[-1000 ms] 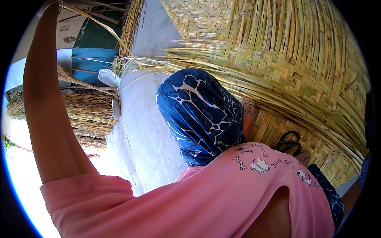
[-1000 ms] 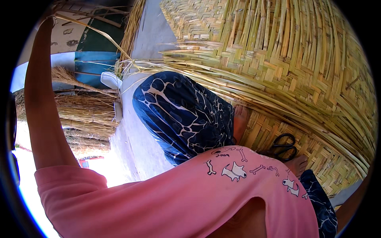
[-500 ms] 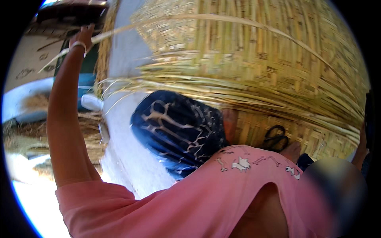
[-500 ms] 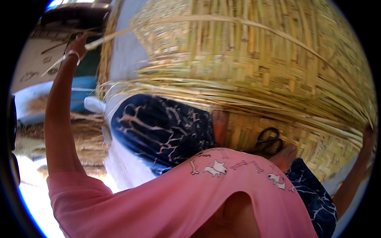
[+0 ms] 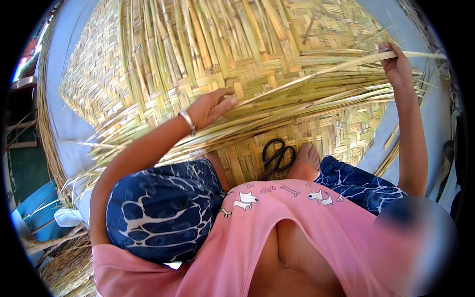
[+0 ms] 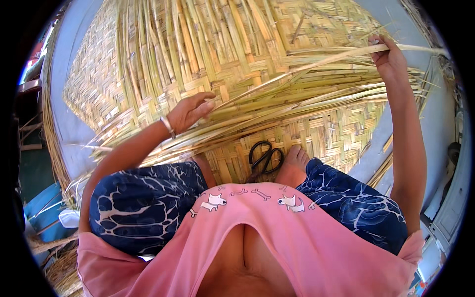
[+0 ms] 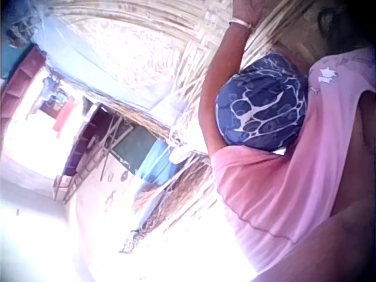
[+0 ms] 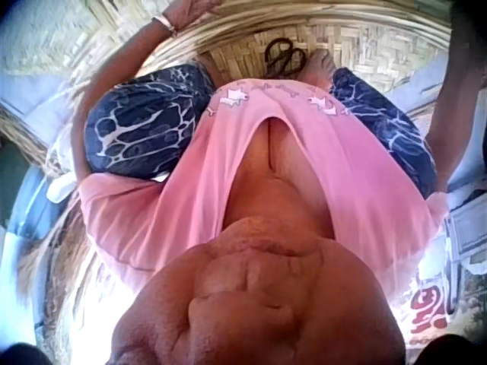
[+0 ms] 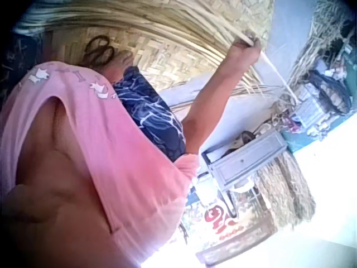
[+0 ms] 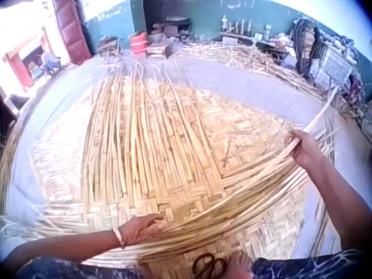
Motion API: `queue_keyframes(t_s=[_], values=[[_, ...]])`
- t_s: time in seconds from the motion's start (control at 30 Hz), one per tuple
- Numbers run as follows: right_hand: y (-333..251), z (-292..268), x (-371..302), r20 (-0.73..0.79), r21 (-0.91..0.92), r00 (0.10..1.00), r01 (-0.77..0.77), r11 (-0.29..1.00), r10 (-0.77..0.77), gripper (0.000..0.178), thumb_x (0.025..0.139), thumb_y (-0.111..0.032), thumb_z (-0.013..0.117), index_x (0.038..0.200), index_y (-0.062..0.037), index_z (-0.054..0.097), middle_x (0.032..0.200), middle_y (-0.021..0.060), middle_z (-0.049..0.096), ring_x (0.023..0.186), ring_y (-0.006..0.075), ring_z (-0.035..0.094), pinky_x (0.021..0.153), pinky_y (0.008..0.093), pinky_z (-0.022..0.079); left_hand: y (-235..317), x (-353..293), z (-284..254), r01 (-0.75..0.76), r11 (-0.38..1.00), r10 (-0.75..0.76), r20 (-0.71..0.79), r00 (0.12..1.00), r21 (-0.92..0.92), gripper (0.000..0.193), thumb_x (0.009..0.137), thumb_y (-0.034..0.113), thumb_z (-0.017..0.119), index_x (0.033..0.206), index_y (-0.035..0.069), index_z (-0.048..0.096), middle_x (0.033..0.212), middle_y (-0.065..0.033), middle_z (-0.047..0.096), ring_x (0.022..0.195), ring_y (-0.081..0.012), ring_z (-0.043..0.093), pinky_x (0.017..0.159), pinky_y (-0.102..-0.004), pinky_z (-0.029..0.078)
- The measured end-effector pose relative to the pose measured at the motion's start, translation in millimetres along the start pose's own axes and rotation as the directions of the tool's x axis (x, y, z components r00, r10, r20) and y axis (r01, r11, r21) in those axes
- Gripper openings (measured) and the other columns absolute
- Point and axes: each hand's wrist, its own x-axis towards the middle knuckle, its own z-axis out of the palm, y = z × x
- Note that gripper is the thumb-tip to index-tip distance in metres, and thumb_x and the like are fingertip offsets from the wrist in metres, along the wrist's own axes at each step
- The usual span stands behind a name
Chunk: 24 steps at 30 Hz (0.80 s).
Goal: The person weaves a large circular basket using dried palm leaves. They sit on the floor and interlace the leaves by hand, occasionally using scissors to trim excess material.
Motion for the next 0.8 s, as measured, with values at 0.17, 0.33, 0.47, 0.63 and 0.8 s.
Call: queue_keyframes(t_s=[0.17,0.33,0.47,0.63,0.8], values=[[-5,16,53,-0.127,-0.131,0.991,0.029,0.991,-0.045,0.027,0.094,-0.014,0.047,0.108,0.0074,0.041,0.099,0.0212,0.057,0.088,0.0275,0.061,0.076,0.0373,0.056,31,-4,8,-0.205,0.917,0.225,-0.02,0.974,0.342,0.042,0.091,0.034,0.051,0.122,0.006,0.047,0.09,-0.0136,0.062,0.072,-0.0259,0.063,0.06,-0.0361,0.051],[20,180,55,0.11,-0.435,0.96,0.281,0.855,-0.259,0.026,0.084,-0.019,0.052,0.103,-0.0005,0.049,0.09,0.0137,0.058,0.076,0.0212,0.062,0.064,0.0345,0.052,17,-3,20,-0.337,0.62,0.185,0.285,0.94,0.708,0.035,0.086,0.015,0.044,0.121,0.012,0.049,0.085,-0.0136,0.061,0.072,-0.0312,0.064,0.057,-0.0439,0.05],[10,290,-39,0.786,-0.457,0.519,0.854,0.25,-0.337,0.036,0.082,-0.019,0.056,0.108,0.0046,0.048,0.088,0.0184,0.062,0.082,0.0285,0.062,0.07,0.0395,0.05,3,28,16,-0.481,0.535,0.203,0.448,0.871,0.694,0.032,0.088,0.012,0.042,0.119,0.012,0.05,0.085,-0.0134,0.063,0.068,-0.0306,0.064,0.056,-0.0425,0.051],[69,342,-86,0.986,-0.092,0.091,0.996,-0.002,-0.138,0.032,0.088,-0.023,0.053,0.106,0.0031,0.051,0.1,0.0201,0.06,0.093,0.0306,0.06,0.081,0.0409,0.049,-9,72,-29,0.193,0.786,-0.079,-0.214,0.974,0.587,0.033,0.088,0.008,0.045,0.121,0.007,0.048,0.079,-0.0191,0.065,0.062,-0.0289,0.064,0.056,-0.0395,0.052],[157,311,-34,0.913,-0.407,0.402,0.899,0.161,0.063,0.038,0.09,-0.032,0.047,0.104,0.0026,0.058,0.097,0.0223,0.06,0.091,0.0348,0.059,0.087,0.0414,0.046,-55,126,-106,0.382,0.924,-0.319,-0.52,0.792,0.016,0.032,0.093,0.012,0.041,0.124,0.003,0.047,0.098,-0.02,0.063,0.065,-0.0245,0.068,0.045,-0.0285,0.055]])
